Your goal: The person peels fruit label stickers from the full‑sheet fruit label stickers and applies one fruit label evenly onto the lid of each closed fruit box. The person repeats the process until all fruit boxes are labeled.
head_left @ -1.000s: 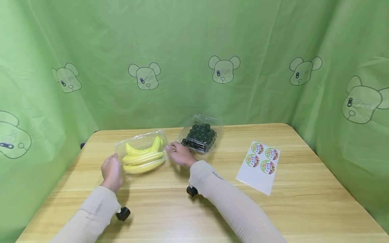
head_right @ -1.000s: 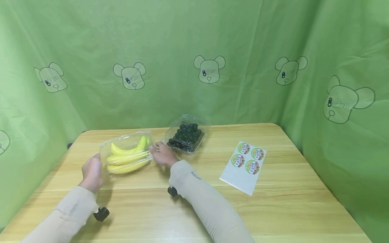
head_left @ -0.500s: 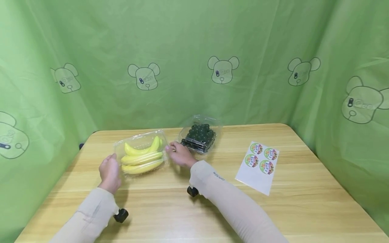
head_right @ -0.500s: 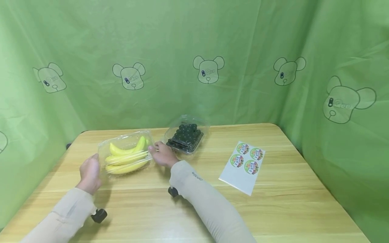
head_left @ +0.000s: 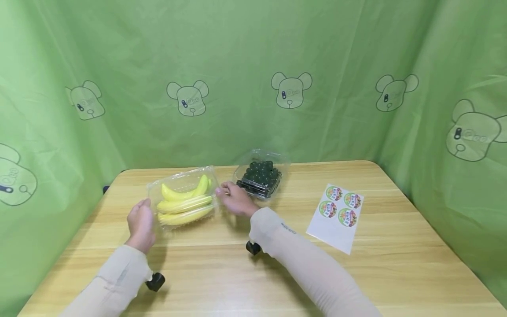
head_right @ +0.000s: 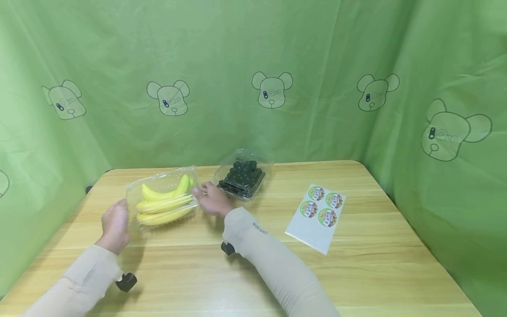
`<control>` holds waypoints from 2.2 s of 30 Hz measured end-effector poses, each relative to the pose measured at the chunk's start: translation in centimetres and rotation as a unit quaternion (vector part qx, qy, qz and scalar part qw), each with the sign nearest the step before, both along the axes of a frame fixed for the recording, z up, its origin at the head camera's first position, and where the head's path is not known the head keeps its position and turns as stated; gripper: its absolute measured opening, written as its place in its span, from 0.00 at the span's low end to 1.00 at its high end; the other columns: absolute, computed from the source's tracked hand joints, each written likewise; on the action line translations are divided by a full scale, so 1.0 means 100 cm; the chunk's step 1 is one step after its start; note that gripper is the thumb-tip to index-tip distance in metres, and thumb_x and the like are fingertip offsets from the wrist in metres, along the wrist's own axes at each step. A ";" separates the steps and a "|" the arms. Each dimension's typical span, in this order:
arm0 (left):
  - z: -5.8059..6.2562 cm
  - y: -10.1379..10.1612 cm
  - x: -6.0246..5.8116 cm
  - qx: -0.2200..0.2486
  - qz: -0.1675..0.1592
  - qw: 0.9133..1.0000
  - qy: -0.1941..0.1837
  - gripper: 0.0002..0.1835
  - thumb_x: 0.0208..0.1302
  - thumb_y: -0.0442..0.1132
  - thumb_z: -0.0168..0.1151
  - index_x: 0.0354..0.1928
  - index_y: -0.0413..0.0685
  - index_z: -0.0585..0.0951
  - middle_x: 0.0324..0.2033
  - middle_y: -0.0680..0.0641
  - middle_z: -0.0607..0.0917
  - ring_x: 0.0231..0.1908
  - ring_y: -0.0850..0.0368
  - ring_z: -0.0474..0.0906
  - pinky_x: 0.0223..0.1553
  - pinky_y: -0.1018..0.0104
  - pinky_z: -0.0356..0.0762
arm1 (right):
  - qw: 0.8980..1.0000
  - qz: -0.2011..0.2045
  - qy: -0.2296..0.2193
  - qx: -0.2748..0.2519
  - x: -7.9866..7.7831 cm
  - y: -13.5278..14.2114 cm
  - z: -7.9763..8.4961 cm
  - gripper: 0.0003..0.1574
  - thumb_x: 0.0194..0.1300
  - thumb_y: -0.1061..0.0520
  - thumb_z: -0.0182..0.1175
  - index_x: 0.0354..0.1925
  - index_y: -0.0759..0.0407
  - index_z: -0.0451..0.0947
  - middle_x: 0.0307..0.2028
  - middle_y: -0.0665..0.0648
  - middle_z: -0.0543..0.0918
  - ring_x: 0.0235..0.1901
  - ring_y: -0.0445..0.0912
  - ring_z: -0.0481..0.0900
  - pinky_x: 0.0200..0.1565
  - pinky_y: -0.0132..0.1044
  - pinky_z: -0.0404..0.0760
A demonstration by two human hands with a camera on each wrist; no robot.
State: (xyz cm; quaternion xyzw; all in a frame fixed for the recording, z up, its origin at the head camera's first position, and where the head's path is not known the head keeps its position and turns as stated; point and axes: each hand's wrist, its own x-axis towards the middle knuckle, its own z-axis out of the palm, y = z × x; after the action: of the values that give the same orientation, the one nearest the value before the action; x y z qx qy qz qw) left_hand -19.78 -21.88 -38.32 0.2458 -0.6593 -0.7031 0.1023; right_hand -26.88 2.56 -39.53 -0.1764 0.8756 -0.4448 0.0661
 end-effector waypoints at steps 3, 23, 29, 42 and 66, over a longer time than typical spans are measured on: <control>0.002 0.000 0.001 0.002 -0.003 1.000 0.001 0.30 0.77 0.46 0.38 0.74 0.40 0.51 0.75 0.43 0.49 0.73 0.45 0.40 0.72 0.53 0.40 | 1.000 0.000 0.006 0.001 0.000 0.001 0.002 0.35 0.76 0.42 0.44 0.68 0.65 0.61 0.63 0.65 0.72 0.61 0.57 0.72 0.64 0.49 0.68; 0.007 0.005 0.008 0.009 -0.007 1.000 0.005 0.31 0.77 0.47 0.40 0.75 0.41 0.50 0.75 0.43 0.48 0.73 0.45 0.42 0.72 0.52 0.41 | 1.000 0.015 -0.003 -0.013 0.001 0.012 0.003 0.38 0.74 0.38 0.46 0.69 0.63 0.61 0.64 0.64 0.71 0.62 0.56 0.70 0.64 0.48 0.68; 0.009 0.007 0.010 0.006 -0.007 1.000 0.014 0.31 0.76 0.45 0.40 0.75 0.40 0.50 0.75 0.42 0.49 0.73 0.45 0.44 0.72 0.54 0.44 | 1.000 0.010 -0.010 -0.023 0.004 0.014 0.004 0.37 0.74 0.41 0.48 0.68 0.63 0.61 0.64 0.63 0.72 0.62 0.55 0.70 0.64 0.48 0.68; 0.012 0.009 0.015 0.012 -0.013 1.000 0.016 0.31 0.76 0.45 0.41 0.75 0.42 0.51 0.75 0.43 0.49 0.73 0.46 0.44 0.72 0.53 0.46 | 1.000 0.012 0.002 -0.017 0.009 0.021 0.010 0.38 0.73 0.38 0.48 0.68 0.63 0.63 0.63 0.62 0.73 0.61 0.54 0.71 0.63 0.48 0.69; 0.015 0.010 0.023 0.018 -0.049 0.999 0.016 0.35 0.74 0.46 0.50 0.76 0.47 0.49 0.74 0.37 0.47 0.69 0.37 0.53 0.70 0.51 0.53 | 0.996 -0.015 -0.008 -0.087 0.021 0.034 0.018 0.34 0.70 0.45 0.57 0.65 0.63 0.66 0.56 0.61 0.78 0.56 0.53 0.75 0.57 0.47 0.76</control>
State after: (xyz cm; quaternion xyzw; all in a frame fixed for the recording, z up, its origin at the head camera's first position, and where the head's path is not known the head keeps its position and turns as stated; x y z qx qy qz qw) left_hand -17.47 -20.84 -36.81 0.2039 -0.6563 -0.7226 0.0742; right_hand -24.75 5.98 -37.76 -0.1646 0.8357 -0.5214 0.0511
